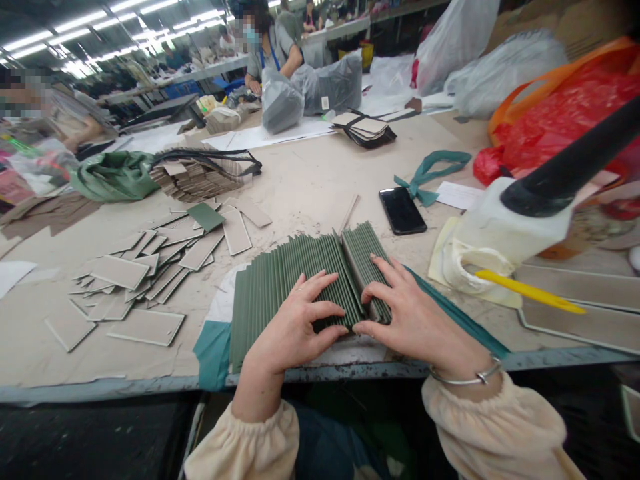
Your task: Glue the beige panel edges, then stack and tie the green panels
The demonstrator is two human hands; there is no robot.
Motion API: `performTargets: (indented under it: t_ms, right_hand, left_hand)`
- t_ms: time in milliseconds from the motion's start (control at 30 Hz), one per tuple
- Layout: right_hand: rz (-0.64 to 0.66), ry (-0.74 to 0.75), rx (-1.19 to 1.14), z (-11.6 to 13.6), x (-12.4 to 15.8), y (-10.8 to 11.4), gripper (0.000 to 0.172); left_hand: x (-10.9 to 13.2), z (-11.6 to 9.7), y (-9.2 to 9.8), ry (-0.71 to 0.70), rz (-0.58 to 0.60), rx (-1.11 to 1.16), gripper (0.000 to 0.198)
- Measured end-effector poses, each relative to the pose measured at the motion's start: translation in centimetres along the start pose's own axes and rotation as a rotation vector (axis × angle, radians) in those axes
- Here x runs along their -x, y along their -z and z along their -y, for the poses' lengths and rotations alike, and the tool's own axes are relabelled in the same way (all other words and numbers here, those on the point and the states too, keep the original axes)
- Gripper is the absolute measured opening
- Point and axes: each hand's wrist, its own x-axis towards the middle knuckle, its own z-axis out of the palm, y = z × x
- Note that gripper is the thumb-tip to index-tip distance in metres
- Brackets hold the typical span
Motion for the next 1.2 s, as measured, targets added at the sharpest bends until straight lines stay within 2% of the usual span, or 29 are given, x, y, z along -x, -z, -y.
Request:
performTargets:
  t_ms: [433, 667, 967, 1033, 1133, 1200]
  right_hand:
    - [0.004, 0.016, -0.004, -0.2, 0.0, -0.1, 0.030]
    - [-0.018, 0.024, 0.014, 0.1, -0.1, -0.2, 0.038]
    - [-0.042, 0.020, 0.034, 0.6, -0.1, -0.4, 0.027]
    - [-0.037, 0.008, 0.026, 0.8, 0.0, -0.5, 0.030]
    - [-0.026, 0.019, 0.024, 1.1, 0.0, -0.7, 0.046]
    - [-0.007, 0.037, 0.034, 1.2, -0.1, -0.7, 0.048]
  left_hand:
    - [-0.1, 0.0, 0.1, -0.010, 0.027, -0.025, 0.018]
    - [-0.2, -0.4, 0.1, -0.002, 0.057, -0.057, 0.020]
    - [-0.3, -0.6, -0.1, -0.010, 0.059, -0.062, 0.023]
    - [-0.3, -0.6, -0.1, -0.005, 0.045, -0.049, 0.025]
    - [-0.3, -0.6, -0.1, 0.022, -0.001, -0.005, 0.030]
    - [-0.1, -0.4, 0.0, 0.045, -0.043, 0.039, 0.031]
